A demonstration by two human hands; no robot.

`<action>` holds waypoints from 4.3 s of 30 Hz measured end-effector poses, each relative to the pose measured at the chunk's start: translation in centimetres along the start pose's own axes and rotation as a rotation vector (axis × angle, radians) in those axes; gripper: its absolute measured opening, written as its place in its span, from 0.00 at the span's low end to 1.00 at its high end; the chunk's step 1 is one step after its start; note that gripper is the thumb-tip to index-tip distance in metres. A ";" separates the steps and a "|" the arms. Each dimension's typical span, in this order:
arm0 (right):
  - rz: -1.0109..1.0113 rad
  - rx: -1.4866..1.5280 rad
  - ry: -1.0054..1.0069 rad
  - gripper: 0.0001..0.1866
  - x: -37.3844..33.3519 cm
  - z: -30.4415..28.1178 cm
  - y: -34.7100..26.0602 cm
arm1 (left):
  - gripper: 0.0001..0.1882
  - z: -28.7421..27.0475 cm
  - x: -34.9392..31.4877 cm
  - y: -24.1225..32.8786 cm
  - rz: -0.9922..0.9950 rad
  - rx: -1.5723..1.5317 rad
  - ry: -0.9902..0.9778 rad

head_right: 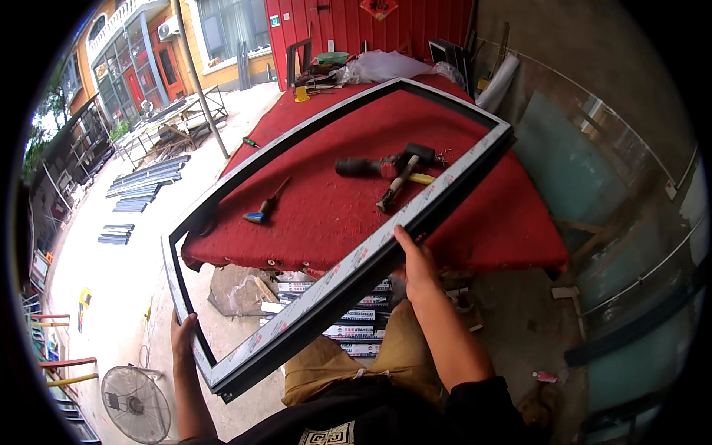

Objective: The person assembles a window frame by aligning metal profiles on a red workbench. They use a cordless drill to drive screws into the frame corners, securing the joints. The person also handles small hardware components and uses a hammer to adjust the frame alignment.

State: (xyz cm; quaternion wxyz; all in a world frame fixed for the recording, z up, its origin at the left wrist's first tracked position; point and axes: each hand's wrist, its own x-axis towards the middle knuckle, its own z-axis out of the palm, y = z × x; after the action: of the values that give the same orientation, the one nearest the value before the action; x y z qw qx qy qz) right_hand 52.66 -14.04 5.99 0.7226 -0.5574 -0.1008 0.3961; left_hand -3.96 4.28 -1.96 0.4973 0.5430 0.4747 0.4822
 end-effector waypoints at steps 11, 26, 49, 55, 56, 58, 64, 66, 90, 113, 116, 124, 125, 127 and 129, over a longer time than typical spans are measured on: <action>0.145 0.083 -0.093 0.23 -11.1 -4.4 8.3 | 0.55 -5.5 0.8 -0.9 0.070 0.078 -0.115; 0.230 -0.578 -0.496 0.21 -11.5 -12.6 6.7 | 0.55 -5.6 0.1 -0.4 -0.036 0.107 -0.106; -0.792 -1.773 0.732 0.42 15.3 -26.0 -22.1 | 0.26 -5.3 2.8 -6.8 -0.064 0.234 0.169; -0.527 -1.714 0.634 0.38 19.7 -27.7 -25.3 | 0.19 -5.1 2.7 -7.1 -0.099 0.243 0.170; -0.523 -1.713 0.578 0.36 19.6 -27.3 -25.4 | 0.19 -5.2 2.8 -6.8 -0.100 0.251 0.173; -0.629 -1.725 0.622 0.30 19.7 -27.4 -25.0 | 0.20 -5.1 3.0 -6.4 -0.099 0.301 0.177; -0.603 -1.757 0.735 0.24 20.0 -29.2 -23.2 | 0.33 -5.2 3.2 -5.1 -0.060 0.301 0.186; -0.726 -1.717 0.756 0.23 19.8 -31.8 -23.0 | 0.37 -5.1 3.4 -4.2 -0.070 0.296 0.169; -0.159 -1.428 1.249 0.29 -17.1 -69.3 -0.3 | 0.42 37.4 29.5 20.7 0.392 0.441 -0.554; 0.204 -1.578 1.342 0.34 -25.9 -52.8 -1.9 | 0.22 56.9 39.7 18.3 0.955 0.816 -0.336; 0.187 -1.624 1.435 0.36 -28.2 -52.7 -2.3 | 0.19 56.2 32.0 20.7 0.973 0.677 -0.411; 0.183 -1.627 1.423 0.39 -29.4 -44.6 -5.6 | 0.18 41.8 14.7 15.1 0.854 0.532 -0.532; 0.189 -1.600 1.408 0.39 -29.1 -43.3 -6.1 | 0.21 40.2 13.4 13.5 0.895 0.520 -0.544; 0.140 -1.585 1.378 0.40 -28.7 -39.5 -7.2 | 0.27 38.7 10.5 10.9 0.766 0.498 -0.576; 0.125 -1.639 1.309 0.42 -28.6 -36.9 -8.1 | 0.30 38.0 8.8 9.0 0.703 0.464 -0.574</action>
State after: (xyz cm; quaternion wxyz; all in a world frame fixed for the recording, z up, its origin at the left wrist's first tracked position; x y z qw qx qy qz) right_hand 59.04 -60.94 8.41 0.0160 -0.9855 0.1013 -0.1354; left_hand 35.00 9.41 5.92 0.2816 0.8766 0.2021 0.3338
